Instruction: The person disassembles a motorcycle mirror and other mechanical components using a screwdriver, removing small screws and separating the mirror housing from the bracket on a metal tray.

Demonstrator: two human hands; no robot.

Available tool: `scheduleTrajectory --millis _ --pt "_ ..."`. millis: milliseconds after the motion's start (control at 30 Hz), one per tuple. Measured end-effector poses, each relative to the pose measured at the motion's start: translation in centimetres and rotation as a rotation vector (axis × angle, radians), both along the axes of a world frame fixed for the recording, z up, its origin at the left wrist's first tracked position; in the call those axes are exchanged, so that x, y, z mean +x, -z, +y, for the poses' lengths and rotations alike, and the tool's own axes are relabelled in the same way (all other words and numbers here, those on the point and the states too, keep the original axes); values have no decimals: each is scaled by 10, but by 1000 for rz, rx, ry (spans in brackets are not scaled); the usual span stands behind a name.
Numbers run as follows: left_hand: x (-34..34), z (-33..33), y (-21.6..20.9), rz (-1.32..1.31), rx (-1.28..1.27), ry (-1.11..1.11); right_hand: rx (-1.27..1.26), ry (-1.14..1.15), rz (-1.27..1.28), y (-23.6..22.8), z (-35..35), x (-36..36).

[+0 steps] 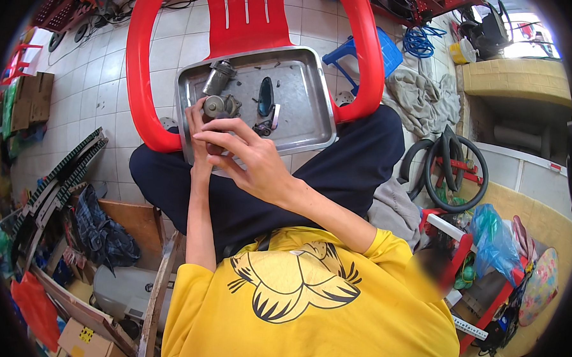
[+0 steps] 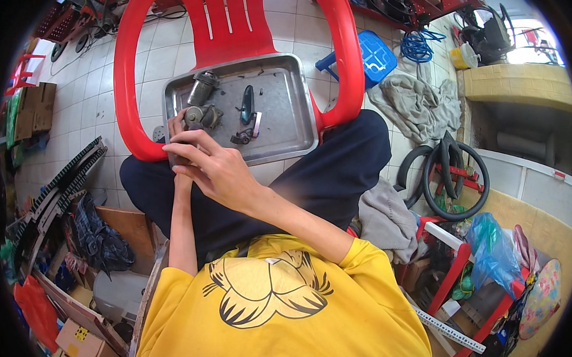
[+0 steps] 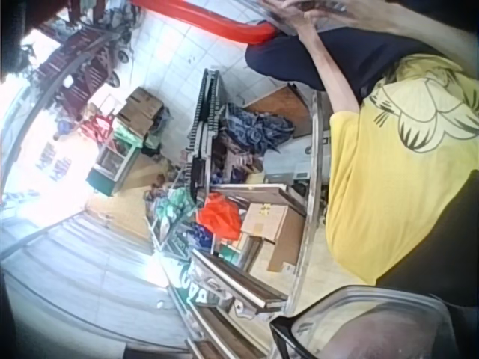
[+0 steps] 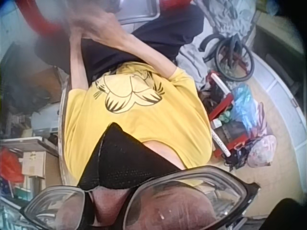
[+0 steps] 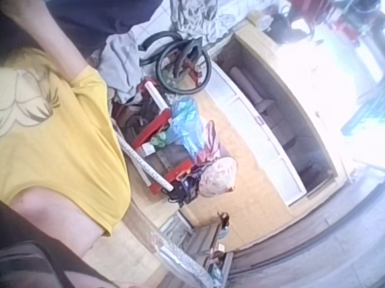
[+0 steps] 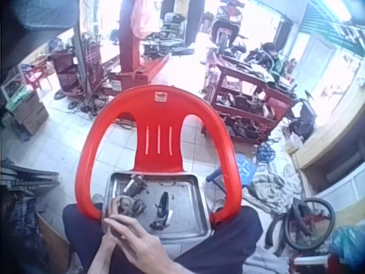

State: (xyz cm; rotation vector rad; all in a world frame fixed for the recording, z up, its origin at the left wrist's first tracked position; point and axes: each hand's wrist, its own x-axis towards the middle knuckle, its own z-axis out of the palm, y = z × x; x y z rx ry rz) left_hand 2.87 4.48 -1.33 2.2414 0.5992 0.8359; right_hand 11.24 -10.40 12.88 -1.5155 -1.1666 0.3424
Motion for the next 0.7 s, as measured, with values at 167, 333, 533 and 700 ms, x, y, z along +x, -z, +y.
scheduleTrajectory --millis 167,333,533,700 --pt "-1 -8 -14 34 -91 10 -72 -12 90 -4 0 -1" --pt "1 -14 -20 83 -73 -61 -10 1 -118 5 2 3" --pt "2 -9 -13 90 73 -50 -72 26 35 -2 1 -5" --pt "0 -12 -13 89 -96 -60 -71 -43 72 6 -2 -1"
